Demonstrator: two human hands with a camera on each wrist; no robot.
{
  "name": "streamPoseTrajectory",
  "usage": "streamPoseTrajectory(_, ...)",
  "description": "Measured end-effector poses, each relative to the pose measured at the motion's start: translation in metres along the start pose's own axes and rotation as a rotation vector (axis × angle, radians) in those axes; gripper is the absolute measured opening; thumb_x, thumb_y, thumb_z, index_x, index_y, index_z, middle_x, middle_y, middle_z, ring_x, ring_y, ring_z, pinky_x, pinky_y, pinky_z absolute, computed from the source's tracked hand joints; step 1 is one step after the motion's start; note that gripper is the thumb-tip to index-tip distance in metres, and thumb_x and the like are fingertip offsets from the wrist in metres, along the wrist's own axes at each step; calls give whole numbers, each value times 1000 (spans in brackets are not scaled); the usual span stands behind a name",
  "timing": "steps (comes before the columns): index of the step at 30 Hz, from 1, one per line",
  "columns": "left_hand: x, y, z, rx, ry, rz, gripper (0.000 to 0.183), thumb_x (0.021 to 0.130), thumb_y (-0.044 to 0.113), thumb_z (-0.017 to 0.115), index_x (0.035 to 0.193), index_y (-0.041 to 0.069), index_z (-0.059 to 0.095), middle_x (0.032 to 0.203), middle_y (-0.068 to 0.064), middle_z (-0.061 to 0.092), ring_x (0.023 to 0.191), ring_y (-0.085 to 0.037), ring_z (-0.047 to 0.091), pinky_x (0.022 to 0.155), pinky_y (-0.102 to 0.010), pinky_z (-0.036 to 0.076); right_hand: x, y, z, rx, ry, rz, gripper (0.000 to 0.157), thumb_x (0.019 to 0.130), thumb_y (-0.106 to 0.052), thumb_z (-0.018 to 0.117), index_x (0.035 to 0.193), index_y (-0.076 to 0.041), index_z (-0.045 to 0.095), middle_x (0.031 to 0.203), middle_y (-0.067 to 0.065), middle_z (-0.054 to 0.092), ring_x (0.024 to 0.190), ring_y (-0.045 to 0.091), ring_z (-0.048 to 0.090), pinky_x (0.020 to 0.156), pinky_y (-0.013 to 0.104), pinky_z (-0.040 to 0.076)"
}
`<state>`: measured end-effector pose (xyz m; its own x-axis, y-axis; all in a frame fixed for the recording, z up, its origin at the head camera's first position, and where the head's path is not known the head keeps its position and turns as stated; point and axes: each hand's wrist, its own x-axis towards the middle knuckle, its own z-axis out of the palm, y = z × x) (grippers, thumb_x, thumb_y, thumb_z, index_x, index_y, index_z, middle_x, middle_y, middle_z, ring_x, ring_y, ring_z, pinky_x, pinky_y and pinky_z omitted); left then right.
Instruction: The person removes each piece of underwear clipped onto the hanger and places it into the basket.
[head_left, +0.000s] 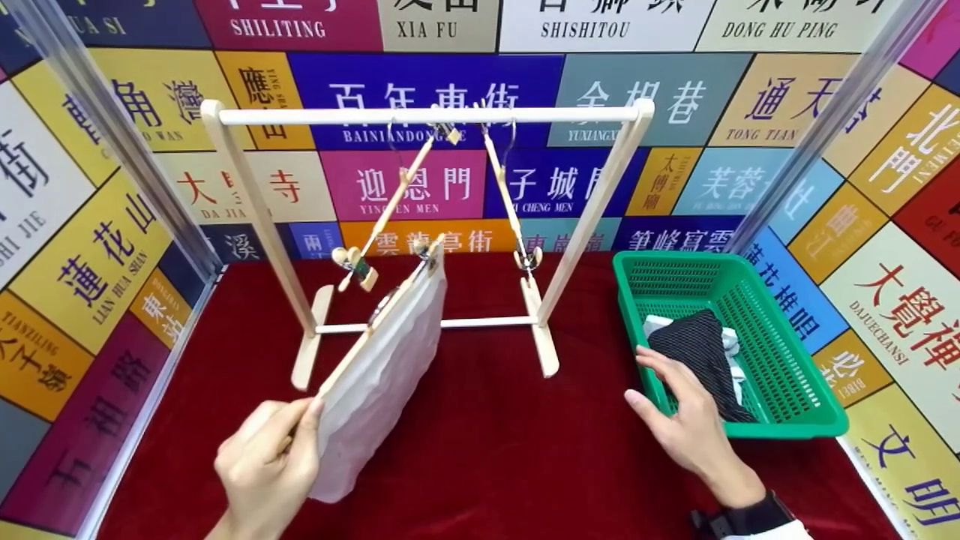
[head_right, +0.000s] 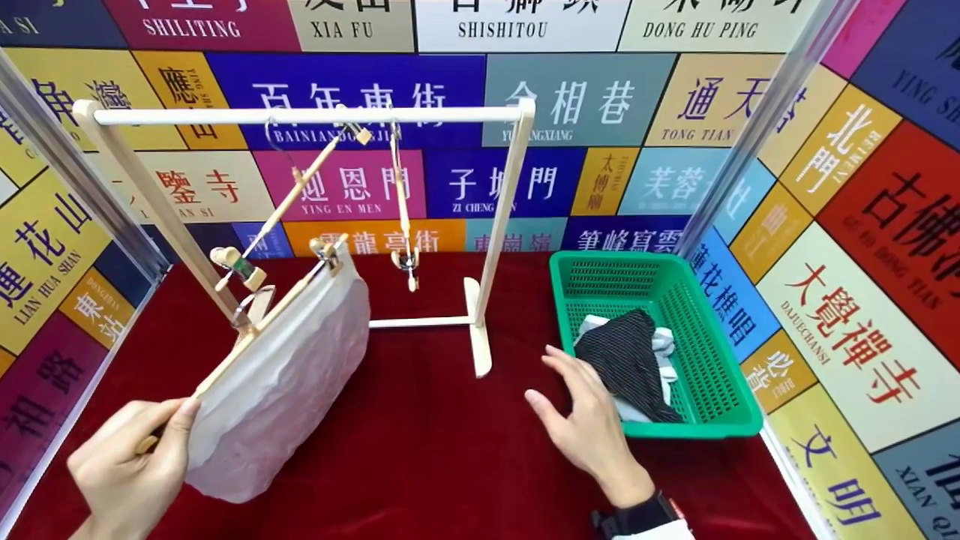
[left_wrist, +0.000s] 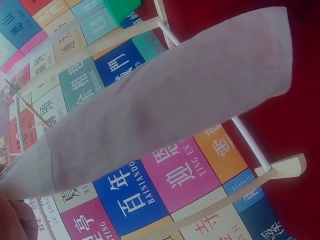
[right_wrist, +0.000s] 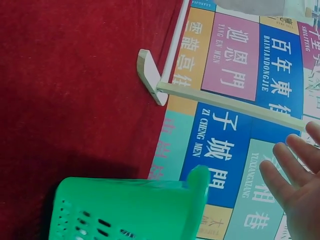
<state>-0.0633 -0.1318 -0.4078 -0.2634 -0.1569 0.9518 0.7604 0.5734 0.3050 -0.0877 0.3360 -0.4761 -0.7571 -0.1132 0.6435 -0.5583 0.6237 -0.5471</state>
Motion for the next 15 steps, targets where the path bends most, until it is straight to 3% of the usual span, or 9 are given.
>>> streamPoseTrajectory(8,0,5,7,-86,-39,62,38,100,17,72,70,-7,73,60,-7,59,47,-7,41,44,-14,33,7,-7,0,16,-59,6,56,83,2,81,137,-3,66,146,12,62,134,12,54,108,17,40)
streamPoseTrajectory(15,-4,4,12,-170,-93,95,32,99,9,72,72,-8,73,61,-7,60,47,-7,42,44,-13,33,12,-12,4,24,-55,-30,57,82,3,82,136,-4,66,144,15,62,134,17,54,109,18,40)
